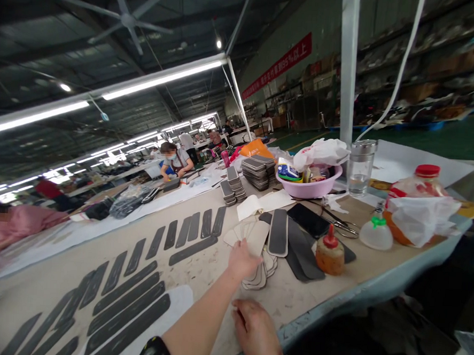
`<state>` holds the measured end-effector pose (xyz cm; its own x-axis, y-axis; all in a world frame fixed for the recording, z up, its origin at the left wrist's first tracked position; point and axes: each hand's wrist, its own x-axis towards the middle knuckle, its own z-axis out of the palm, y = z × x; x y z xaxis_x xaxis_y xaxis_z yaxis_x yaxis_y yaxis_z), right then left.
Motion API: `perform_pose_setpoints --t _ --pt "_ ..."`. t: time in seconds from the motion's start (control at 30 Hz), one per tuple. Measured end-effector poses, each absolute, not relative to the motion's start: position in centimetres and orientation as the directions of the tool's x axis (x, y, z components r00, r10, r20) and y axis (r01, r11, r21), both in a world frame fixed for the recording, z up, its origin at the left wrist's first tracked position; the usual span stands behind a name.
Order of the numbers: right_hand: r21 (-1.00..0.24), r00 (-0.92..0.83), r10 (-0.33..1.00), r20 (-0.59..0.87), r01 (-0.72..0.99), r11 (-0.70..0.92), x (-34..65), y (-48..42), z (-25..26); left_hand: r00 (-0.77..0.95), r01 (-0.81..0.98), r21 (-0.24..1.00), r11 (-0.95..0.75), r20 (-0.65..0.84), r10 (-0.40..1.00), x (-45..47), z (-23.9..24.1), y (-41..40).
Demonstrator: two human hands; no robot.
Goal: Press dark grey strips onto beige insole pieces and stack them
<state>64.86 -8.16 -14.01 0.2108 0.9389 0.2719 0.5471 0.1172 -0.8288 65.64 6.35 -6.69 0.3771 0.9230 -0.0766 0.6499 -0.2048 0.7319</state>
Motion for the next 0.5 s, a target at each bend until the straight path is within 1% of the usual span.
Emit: perform_pose_setpoints --t 0.03,0.07,0.1,0.3,0.4,0.5 --pt "-0.830 0.207 0.940 0.271 0.545 0.119 64.9 -8.2 -13.9 0.394 0.724 0.639 -0.261 -0.071 0.917 65.1 -7.3 6.3" --pt "-0.832 0.204 0.942 0.267 0.542 0.118 64.9 -8.2 -13.8 0.402 0.764 0.576 -0.291 -0.071 0.913 64.7 -7.8 6.3" --pt "-0.832 0.197 0.945 0.262 0.541 0.118 65.0 -8.2 -13.7 0.401 0.774 0.559 -0.298 -0.068 0.914 64.4 -8.1 6.4" --pt "-0.812 0.159 0.949 0.273 0.568 0.138 65.1 -8.1 -14.5 0.369 0.769 0.552 -0.323 0.029 0.929 63.3 -7.5 6.2" --pt "-0.789 0.180 0.925 0.335 0.591 0.170 65.4 -8.0 -16.4 0.448 0.724 0.531 -0.440 0.123 0.886 61.0 -6.7 5.5" --pt "-0.773 0.199 0.890 0.409 0.594 0.222 66.0 -8.0 -18.4 0.573 0.621 0.498 -0.605 0.238 0.784 56.1 -6.4 4.6"
